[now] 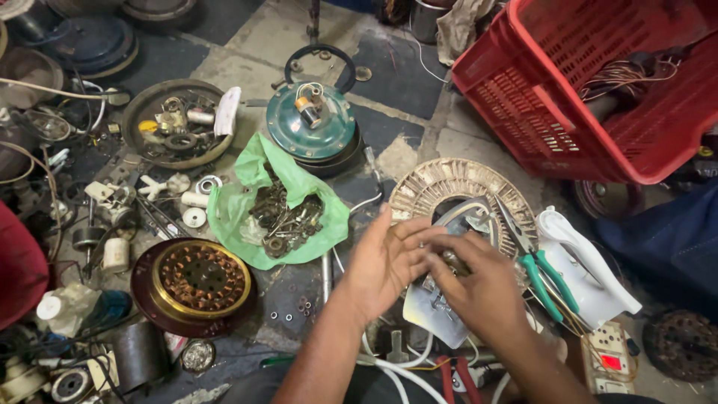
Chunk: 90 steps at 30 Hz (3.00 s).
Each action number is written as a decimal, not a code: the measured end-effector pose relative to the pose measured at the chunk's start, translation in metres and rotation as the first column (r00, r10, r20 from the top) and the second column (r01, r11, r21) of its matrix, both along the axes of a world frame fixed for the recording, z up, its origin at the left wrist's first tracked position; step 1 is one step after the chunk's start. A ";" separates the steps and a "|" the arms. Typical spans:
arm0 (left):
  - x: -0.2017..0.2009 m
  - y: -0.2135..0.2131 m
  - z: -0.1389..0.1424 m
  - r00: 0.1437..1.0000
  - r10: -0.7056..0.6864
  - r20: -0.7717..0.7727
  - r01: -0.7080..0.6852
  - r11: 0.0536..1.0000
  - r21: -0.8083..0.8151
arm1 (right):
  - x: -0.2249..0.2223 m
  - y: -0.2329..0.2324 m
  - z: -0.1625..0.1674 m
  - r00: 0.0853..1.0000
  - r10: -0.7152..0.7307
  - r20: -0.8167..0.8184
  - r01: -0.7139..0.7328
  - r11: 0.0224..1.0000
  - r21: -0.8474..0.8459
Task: The person sits on the floor and uses a screwdriver to tighten screws on the internal components of a disassembled electric iron. They adjust wires and small metal parts inside the iron's base while surrounded by various motor parts and tools.
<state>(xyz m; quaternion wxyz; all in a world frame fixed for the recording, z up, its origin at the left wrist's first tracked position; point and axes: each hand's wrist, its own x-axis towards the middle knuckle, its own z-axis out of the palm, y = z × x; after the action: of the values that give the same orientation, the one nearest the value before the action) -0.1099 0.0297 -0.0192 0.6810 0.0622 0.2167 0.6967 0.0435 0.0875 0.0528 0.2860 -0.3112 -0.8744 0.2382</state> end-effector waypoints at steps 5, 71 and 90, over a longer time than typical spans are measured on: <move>0.009 0.000 -0.004 0.999 -0.018 -0.028 0.022 0.989 0.143 | -0.009 0.013 -0.009 0.996 -0.077 -0.034 0.069 0.977 -0.202; 0.021 -0.006 0.017 -0.139 0.077 -0.987 -0.061 0.994 0.086 | 0.029 0.033 -0.012 0.935 -0.067 0.349 0.196 0.917 -0.348; 0.021 -0.007 0.020 -0.234 0.121 -0.965 -0.001 0.992 0.124 | 0.041 0.020 -0.022 0.981 0.107 0.159 -0.102 0.994 -0.038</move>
<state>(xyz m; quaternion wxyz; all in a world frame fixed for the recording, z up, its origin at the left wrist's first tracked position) -0.0891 0.0230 0.0003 0.2139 0.5999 0.6444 0.4233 0.0840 0.1074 0.0305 0.1970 -0.2873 -0.9062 0.2397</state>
